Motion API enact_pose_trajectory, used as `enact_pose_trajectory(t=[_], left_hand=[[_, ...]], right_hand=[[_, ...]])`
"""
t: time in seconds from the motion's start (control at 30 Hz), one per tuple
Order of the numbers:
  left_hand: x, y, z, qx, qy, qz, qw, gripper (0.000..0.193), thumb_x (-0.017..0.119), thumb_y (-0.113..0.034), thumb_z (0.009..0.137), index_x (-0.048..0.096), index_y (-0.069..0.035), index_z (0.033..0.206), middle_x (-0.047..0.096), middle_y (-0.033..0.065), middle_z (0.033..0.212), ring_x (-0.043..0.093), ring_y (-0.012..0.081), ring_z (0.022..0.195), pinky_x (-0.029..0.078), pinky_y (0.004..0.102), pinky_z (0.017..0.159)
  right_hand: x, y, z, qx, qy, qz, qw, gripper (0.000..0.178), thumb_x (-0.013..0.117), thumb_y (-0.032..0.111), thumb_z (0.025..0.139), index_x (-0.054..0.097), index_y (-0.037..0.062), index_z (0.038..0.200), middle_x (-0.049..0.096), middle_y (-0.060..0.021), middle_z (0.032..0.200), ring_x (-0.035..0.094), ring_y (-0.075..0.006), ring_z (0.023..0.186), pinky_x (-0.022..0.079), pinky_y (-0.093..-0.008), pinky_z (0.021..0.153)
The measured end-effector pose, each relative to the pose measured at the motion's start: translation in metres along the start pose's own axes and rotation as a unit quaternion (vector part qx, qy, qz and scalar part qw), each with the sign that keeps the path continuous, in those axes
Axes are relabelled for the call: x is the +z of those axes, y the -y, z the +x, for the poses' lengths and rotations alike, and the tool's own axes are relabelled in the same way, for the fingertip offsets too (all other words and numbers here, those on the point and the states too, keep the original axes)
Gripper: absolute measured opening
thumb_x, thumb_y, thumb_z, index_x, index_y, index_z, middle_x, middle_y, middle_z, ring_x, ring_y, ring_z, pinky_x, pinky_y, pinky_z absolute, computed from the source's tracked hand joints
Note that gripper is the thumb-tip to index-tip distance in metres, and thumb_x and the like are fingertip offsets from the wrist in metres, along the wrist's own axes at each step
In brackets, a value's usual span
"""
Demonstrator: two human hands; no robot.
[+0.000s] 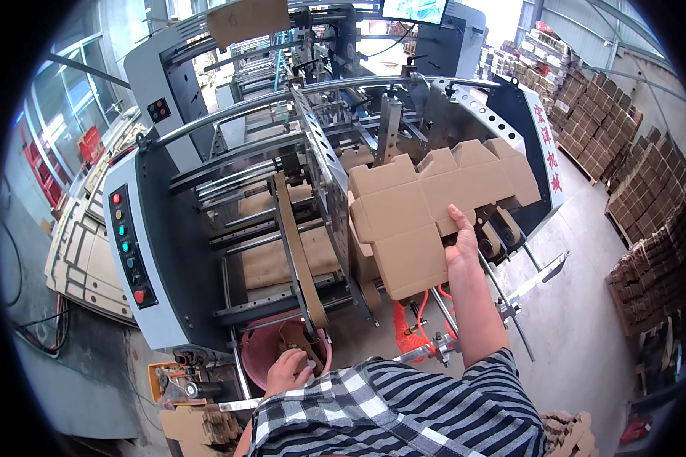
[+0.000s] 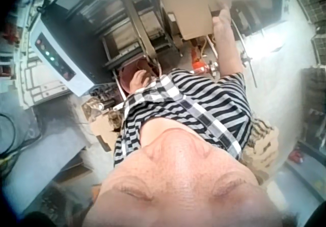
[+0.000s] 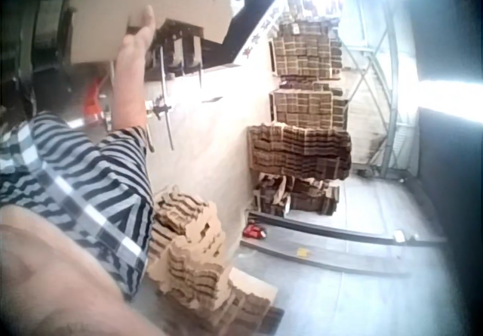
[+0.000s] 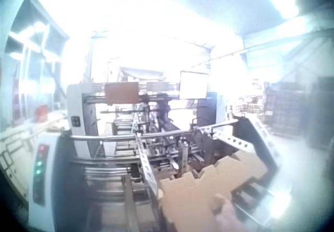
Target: The person repeatedly picks up flat cardboard pieces from a stack, folds them into box shapes, and places them into a machine. The person then removes the formed boxes from the machine and stacks them nearby.
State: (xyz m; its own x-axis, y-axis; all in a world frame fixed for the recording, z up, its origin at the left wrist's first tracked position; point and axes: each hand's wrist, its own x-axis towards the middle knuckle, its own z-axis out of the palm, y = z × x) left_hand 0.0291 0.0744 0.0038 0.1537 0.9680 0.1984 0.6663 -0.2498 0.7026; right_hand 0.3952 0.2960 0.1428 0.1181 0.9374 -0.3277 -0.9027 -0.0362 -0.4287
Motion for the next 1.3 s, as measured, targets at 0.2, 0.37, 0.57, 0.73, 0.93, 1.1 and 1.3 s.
enact_pose_trajectory(t=[0.2, 0.37, 0.57, 0.73, 0.93, 1.1, 1.3], left_hand=[[0.007, 0.009, -0.004, -0.08, 0.031, -0.056, 0.995, 0.037, 0.07, -0.016, 0.075, 0.059, -0.004, 0.108, 0.058, 0.0136, 0.11, 0.061, 0.0295, 0.095, 0.051, 0.0333, 0.08], [0.015, 0.017, -0.004, -0.093, 0.053, -0.08, 0.991, 0.04, 0.071, -0.016, 0.076, 0.058, -0.003, 0.111, 0.056, 0.013, 0.111, 0.063, 0.0255, 0.092, 0.051, 0.0318, 0.079], [0.026, 0.028, -0.007, -0.141, 0.077, -0.12, 0.98, 0.041, 0.07, -0.015, 0.077, 0.057, -0.002, 0.113, 0.057, 0.0131, 0.11, 0.063, 0.0235, 0.091, 0.051, 0.0303, 0.079], [0.027, 0.024, -0.008, -0.15, 0.08, -0.115, 0.979, 0.042, 0.071, -0.015, 0.077, 0.057, -0.003, 0.114, 0.057, 0.0126, 0.109, 0.063, 0.0222, 0.091, 0.051, 0.0298, 0.08], [0.033, 0.035, -0.012, -0.12, 0.078, -0.06, 0.988, 0.043, 0.073, -0.017, 0.076, 0.057, -0.003, 0.114, 0.059, 0.0137, 0.107, 0.063, 0.0236, 0.092, 0.051, 0.0305, 0.08], [0.045, 0.051, -0.019, -0.156, 0.065, -0.108, 0.98, 0.046, 0.074, -0.019, 0.075, 0.056, -0.004, 0.115, 0.059, 0.0144, 0.107, 0.062, 0.0267, 0.095, 0.05, 0.0327, 0.082], [0.052, 0.061, -0.021, -0.164, 0.09, -0.102, 0.977, 0.047, 0.074, -0.02, 0.075, 0.056, -0.004, 0.116, 0.06, 0.0147, 0.108, 0.062, 0.0266, 0.096, 0.049, 0.0328, 0.083]], right_hand=[[-0.004, -0.006, 0.027, 0.003, -0.015, -0.006, 1.0, 0.049, 0.069, 0.011, 0.076, 0.049, 0.0049, 0.121, 0.056, -0.0135, 0.117, 0.054, -0.0338, 0.108, 0.046, -0.0557, 0.091], [0.004, -0.011, 0.043, -0.008, -0.026, -0.035, 0.999, 0.05, 0.07, 0.012, 0.076, 0.048, 0.006, 0.121, 0.056, -0.0124, 0.116, 0.054, -0.0336, 0.108, 0.045, -0.0571, 0.091], [0.009, -0.022, 0.079, 0.021, -0.084, -0.056, 0.995, 0.051, 0.071, 0.014, 0.076, 0.048, 0.007, 0.121, 0.055, -0.0125, 0.118, 0.053, -0.0349, 0.109, 0.044, -0.0595, 0.09], [0.01, -0.03, 0.118, 0.033, -0.104, -0.094, 0.99, 0.046, 0.07, 0.013, 0.076, 0.051, 0.0061, 0.117, 0.056, -0.0125, 0.116, 0.056, -0.0335, 0.104, 0.047, -0.0551, 0.087], [-0.005, -0.039, 0.166, 0.009, -0.089, -0.147, 0.985, 0.038, 0.07, 0.012, 0.076, 0.055, 0.0059, 0.11, 0.062, -0.0125, 0.107, 0.06, -0.0332, 0.095, 0.048, -0.0527, 0.085], [-0.004, -0.026, 0.163, 0.177, -0.071, -0.293, 0.937, 0.043, 0.068, 0.029, 0.079, 0.055, 0.0054, 0.112, 0.063, -0.0143, 0.108, 0.063, -0.031, 0.095, 0.049, -0.0502, 0.085], [0.006, -0.009, 0.136, 0.217, -0.102, -0.556, 0.796, 0.075, 0.063, 0.059, 0.074, 0.051, 0.0034, 0.122, 0.06, -0.0166, 0.116, 0.06, -0.031, 0.104, 0.041, -0.0474, 0.096]])
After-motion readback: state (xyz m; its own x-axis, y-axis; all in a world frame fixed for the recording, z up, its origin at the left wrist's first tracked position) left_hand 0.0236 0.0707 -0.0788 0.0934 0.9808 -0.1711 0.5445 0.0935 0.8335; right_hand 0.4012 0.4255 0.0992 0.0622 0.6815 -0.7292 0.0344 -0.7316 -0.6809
